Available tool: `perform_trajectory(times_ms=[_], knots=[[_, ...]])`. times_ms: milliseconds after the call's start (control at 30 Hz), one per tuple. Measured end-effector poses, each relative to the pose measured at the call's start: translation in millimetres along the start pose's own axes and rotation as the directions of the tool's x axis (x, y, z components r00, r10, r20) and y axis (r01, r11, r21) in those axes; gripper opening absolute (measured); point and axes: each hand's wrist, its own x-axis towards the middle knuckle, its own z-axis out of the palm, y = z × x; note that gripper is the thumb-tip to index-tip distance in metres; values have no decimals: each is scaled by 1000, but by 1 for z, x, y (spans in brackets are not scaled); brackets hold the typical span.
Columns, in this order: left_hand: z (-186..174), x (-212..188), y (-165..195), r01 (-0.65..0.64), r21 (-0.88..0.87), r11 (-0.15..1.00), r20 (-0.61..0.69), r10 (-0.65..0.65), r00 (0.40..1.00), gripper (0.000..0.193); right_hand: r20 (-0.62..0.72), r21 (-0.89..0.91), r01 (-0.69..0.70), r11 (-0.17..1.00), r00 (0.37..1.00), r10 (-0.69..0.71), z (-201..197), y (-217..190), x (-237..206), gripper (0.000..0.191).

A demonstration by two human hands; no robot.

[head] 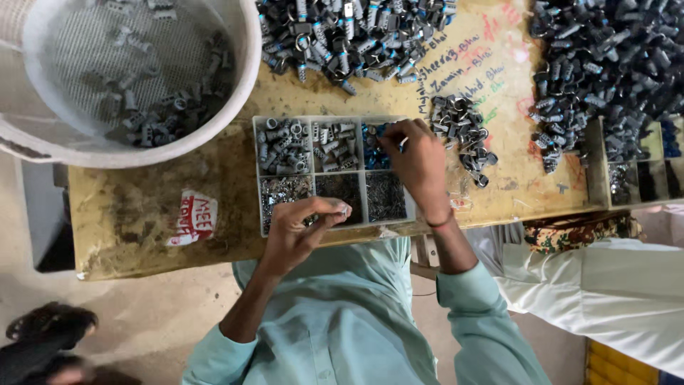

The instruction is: The person assembles small metal fasteners by hand, picking a grey cylindrical part and a small metal ring, then joining them. The person places the assembled units into a compartmentalized tray. A second person works nearby, sorting similar parts into a basket.

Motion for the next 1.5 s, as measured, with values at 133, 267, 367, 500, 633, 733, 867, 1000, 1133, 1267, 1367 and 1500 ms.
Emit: perform_trajectory(times_ms=[133, 267, 367, 500, 633, 733, 867, 1000, 1133, 1267, 1367, 1500], knots=[[3, -2, 4, -135, 301, 944, 51, 125, 991, 15, 407, 662, -390, 640, 904, 131, -35, -11, -25, 9], [4, -5, 13, -339, 494, 801, 253, 240, 937, 32, 537, 722, -471, 507, 844, 18, -39, -26, -74, 12], [4, -4, 18, -396, 506, 766, 306, 270, 913, 36, 567, 739, -530, 416, 823, 41, -28, -27, -89, 9], [-1, -7, 26, -149, 407, 901, 322, 11, 947, 35, 591, 747, -562, 355, 806, 30, -21, -32, -91, 15], [1, -11, 32, -371, 383, 846, 229, 302, 925, 46, 620, 752, -551, 363, 777, -105, -28, -42, -89, 41], [13, -12, 33, -299, 407, 863, 129, 269, 954, 53, 659, 733, -634, 246, 751, -29, -28, -56, -93, 35], [25, -13, 34, -47, 305, 951, 82, 23, 996, 45, 603, 774, -598, 206, 796, 47, -31, -67, -106, 34], [28, -11, 38, -132, 429, 894, 138, 79, 987, 36, 519, 731, -512, 451, 847, 119, -35, -70, -118, 27], [25, -16, 48, -247, 397, 884, 180, 188, 965, 37, 500, 803, -476, 359, 865, 29, -42, -73, -118, 29], [22, -13, 43, -253, 352, 901, 107, 230, 967, 33, 544, 769, -483, 420, 838, -33, -62, -54, -101, 25], [13, -8, 32, -200, 345, 917, 0, 213, 977, 29, 177, 223, -154, 963, 978, 115, -79, -19, -86, 18], [8, -3, 18, -45, 255, 966, -52, 60, 997, 29, 86, -157, -282, 946, 951, 298, -61, 18, -81, 29]])
